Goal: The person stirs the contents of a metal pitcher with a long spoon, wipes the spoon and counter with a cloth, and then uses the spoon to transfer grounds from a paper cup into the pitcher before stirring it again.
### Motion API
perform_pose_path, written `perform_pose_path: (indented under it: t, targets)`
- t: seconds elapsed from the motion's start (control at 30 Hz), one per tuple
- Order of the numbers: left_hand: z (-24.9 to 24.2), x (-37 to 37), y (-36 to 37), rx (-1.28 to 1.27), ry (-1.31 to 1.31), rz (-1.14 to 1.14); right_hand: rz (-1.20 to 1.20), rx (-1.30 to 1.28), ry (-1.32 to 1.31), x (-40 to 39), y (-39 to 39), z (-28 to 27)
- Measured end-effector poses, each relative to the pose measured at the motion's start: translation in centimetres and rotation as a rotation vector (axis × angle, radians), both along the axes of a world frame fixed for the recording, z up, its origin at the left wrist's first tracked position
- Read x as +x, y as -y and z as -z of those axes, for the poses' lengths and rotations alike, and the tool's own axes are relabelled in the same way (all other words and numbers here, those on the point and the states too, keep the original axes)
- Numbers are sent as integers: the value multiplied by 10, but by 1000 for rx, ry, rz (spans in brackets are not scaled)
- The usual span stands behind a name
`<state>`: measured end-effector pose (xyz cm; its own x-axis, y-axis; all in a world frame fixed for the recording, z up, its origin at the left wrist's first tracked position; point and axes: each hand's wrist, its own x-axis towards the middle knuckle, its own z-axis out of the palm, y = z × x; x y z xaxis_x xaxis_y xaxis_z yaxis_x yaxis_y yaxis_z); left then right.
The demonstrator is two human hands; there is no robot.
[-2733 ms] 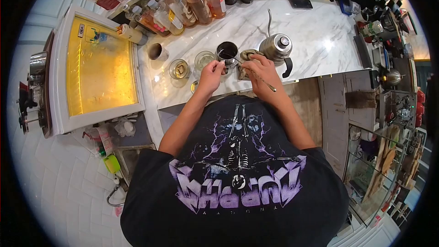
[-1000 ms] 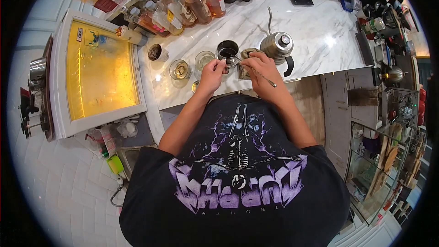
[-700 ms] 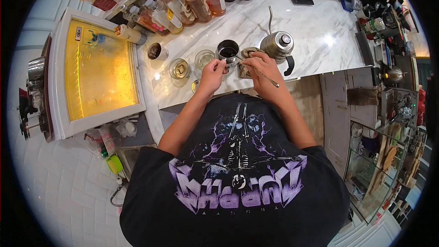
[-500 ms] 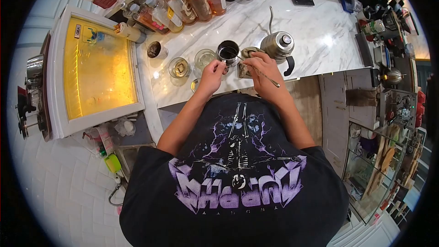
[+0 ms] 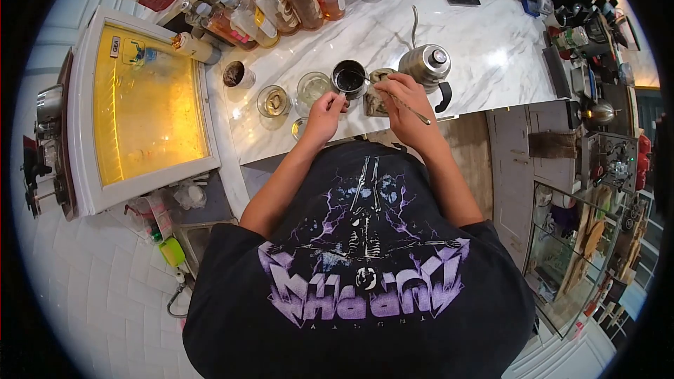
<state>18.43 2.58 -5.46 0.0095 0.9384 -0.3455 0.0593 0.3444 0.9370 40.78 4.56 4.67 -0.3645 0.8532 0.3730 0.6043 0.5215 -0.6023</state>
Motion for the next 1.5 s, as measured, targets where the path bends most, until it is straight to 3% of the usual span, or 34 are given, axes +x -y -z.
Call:
perform_pose_path:
  t: [0.7,1.03,1.1,1.17,1.27,1.5]
  targets:
    - [4,-4,-2,73,19,43,28,25,-42,-2,5,-1]
    - [0,1,4,147,-109,-30,-7,-47,-80,9,10,4]
    - [0,2,5,157,-126,-29,-6,-73,-131,11,11,5]
    - [-5,10,11,90,-44,-193,-2,-80,-149,11,14,3]
    - [-19,6,22,94,-51,-206,11,-92,-189,14,19,3]
    - [1,-29,59,115,-125,-267,133,-196,-413,15,30,-4]
